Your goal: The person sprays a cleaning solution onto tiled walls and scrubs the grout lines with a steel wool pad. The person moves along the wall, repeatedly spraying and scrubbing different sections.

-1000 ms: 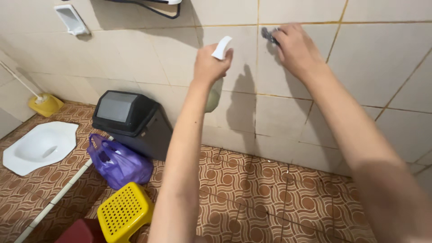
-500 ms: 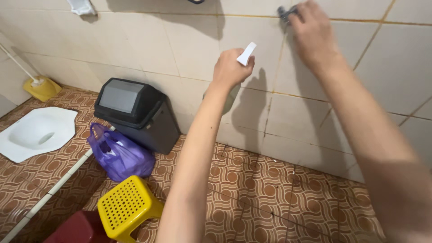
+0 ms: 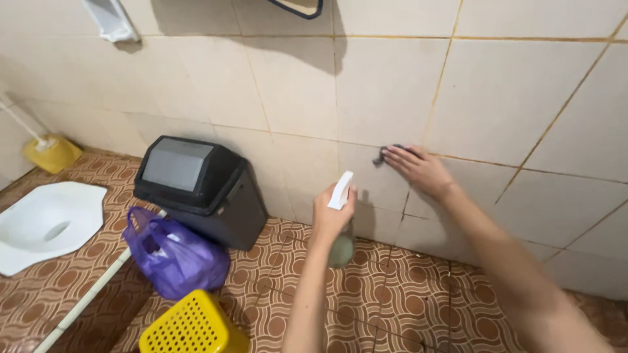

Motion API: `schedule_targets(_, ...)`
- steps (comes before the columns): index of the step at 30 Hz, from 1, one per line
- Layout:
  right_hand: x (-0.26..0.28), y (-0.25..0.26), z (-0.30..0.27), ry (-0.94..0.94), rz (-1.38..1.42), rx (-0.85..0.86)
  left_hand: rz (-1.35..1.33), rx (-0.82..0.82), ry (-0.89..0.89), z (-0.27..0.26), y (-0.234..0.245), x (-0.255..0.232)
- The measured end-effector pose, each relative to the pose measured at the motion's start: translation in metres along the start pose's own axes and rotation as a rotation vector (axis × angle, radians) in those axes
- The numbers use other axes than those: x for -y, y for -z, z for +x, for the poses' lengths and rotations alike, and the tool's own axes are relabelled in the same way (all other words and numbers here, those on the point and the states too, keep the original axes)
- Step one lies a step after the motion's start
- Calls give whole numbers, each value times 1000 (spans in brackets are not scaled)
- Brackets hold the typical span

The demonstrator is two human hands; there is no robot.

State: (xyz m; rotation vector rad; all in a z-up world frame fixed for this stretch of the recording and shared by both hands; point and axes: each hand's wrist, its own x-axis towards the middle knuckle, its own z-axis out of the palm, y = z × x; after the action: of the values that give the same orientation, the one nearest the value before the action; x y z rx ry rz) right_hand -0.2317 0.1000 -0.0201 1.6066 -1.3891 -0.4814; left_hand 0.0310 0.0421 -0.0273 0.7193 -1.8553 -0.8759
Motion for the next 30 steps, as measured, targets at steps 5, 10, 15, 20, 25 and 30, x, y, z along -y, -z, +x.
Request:
schedule_targets(5, -102, -2, 17, -267, 289, -353, 6, -11, 34, 4, 2, 31)
schedule_targets(10, -86, -1, 63, -508, 315, -484, -17, -3, 115, 8, -5, 39)
schedule_targets(15, -35, 8, 17, -57, 55, -148, -81, -14, 3, 10, -19, 27)
schedule_targets(20, -123, 9, -7, -383, 133, -331, -68, 29, -3, 3, -34, 26)
schedule_targets(25, -78, 21, -4, -213, 19, -221, -149, 94, 82, -10, -47, 17)
schedule_targets(30, -115, 23, -14, -22, -173, -228, -124, 71, 5, -6, -49, 9)
